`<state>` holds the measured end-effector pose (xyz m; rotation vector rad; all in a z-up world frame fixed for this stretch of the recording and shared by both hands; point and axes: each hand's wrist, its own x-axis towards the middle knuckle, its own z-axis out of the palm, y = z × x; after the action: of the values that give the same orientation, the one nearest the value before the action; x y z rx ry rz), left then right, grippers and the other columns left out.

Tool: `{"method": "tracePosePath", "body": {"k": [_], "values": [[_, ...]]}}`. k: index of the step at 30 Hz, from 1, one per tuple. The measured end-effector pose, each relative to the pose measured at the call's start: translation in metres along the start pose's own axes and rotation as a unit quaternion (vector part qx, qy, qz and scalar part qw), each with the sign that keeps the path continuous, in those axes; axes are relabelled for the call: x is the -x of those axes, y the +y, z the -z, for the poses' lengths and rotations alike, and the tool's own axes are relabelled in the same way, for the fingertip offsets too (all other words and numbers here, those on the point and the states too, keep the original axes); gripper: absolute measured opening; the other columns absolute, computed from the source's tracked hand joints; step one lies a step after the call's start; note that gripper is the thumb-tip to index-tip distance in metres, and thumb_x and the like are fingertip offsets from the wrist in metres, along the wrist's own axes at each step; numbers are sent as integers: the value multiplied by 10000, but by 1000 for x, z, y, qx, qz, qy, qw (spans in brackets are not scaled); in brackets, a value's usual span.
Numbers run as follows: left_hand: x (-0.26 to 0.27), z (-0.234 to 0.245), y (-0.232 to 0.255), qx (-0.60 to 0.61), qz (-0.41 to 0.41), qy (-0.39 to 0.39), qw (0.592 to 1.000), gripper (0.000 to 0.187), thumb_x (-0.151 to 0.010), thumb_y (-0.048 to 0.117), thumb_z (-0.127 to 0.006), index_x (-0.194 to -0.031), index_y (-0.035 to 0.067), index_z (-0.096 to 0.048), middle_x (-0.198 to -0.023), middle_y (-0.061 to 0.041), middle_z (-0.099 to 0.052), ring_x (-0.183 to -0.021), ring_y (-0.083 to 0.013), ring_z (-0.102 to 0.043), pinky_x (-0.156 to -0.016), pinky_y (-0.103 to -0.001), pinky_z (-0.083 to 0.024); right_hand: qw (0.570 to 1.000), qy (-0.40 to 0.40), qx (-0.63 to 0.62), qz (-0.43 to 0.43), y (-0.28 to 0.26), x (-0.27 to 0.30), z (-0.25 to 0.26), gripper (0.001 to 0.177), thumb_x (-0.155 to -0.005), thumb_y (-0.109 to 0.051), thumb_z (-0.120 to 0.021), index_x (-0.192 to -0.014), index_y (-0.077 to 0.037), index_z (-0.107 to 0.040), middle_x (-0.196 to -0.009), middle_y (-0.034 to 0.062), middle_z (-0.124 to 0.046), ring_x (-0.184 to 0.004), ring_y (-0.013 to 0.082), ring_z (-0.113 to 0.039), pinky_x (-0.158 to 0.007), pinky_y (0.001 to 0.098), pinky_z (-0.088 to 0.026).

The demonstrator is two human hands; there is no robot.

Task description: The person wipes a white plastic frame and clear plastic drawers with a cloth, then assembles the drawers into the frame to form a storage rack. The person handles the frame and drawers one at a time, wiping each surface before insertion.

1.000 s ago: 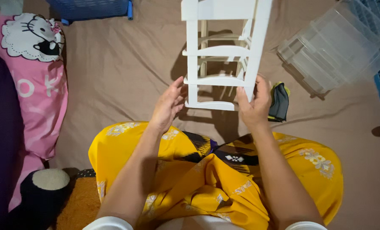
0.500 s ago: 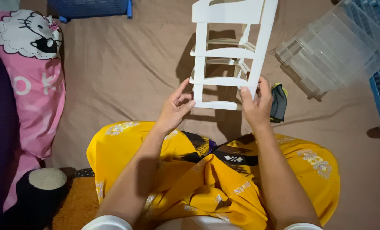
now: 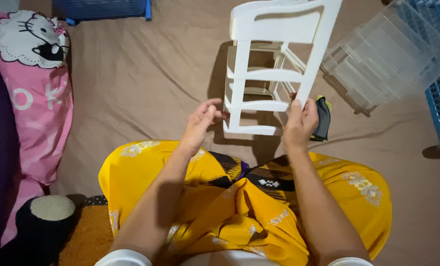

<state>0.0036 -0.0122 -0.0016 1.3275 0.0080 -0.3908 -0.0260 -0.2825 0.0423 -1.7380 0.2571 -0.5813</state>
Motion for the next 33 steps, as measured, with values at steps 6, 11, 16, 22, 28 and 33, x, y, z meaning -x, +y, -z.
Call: {"method": "tracePosePath", "body": {"k": [6, 11, 16, 22, 28, 33], "values": [[-10, 3, 23, 116, 65, 56, 990, 437, -1053, 323, -542, -1435, 114, -511, -989, -67, -701, -752, -119, -643, -624, -288, -576, 995, 11, -101, 20, 11, 6, -11, 161, -1016, -102, -597, -1101, 34, -610, -894, 13, -604, -771, 89, -541, -692, 249, -449], [-4, 14, 30, 244, 84, -1, 966, 309, -1033, 211, -556, -1264, 10, -599, -1038, -110, -751, -830, -172, -735, -700, -307, -623, 991, -45, -72, 108, 24, -1, -6, 219, -985, -73, -578, -1151, 57, -636, -1135, 46, -586, -932, 108, -546, -838, 255, -475], [-1, 8, 25, 317, 45, -22, 947, 230, -1028, 97, -628, -1244, 27, -593, -1087, -119, -726, -846, -172, -721, -776, -325, -624, 995, -57, -73, 18, 33, -10, -16, 299, -1010, -126, -591, -1242, 64, -590, -1137, 68, -598, -986, 135, -561, -872, 280, -471], [-7, -21, 21, 338, 30, 47, 939, 237, -972, 52, -628, -1169, 59, -495, -1175, -173, -718, -866, -198, -726, -806, -362, -635, 995, -90, -12, 46, 26, -6, -13, 330, -1095, -198, -528, -1332, 19, -602, -1214, 83, -653, -1135, 162, -604, -1015, 311, -488], [-18, -54, 24, 298, 11, 85, 951, 284, -980, 62, -625, -1217, -21, -493, -1182, -191, -690, -930, -250, -746, -836, -392, -651, 978, -197, -31, -69, 18, 3, -32, 490, -999, -271, -621, -1401, -18, -501, -1315, 112, -616, -1185, 199, -608, -1003, 354, -500], [-10, -49, 40, 144, 87, 69, 983, 389, -979, 99, -609, -1337, -2, -492, -1161, -204, -706, -952, -268, -776, -815, -356, -653, 967, -159, -51, -193, 23, -10, -38, 448, -1040, -349, -544, -1383, -60, -526, -1234, 109, -657, -1111, 200, -661, -960, 348, -535]]}}
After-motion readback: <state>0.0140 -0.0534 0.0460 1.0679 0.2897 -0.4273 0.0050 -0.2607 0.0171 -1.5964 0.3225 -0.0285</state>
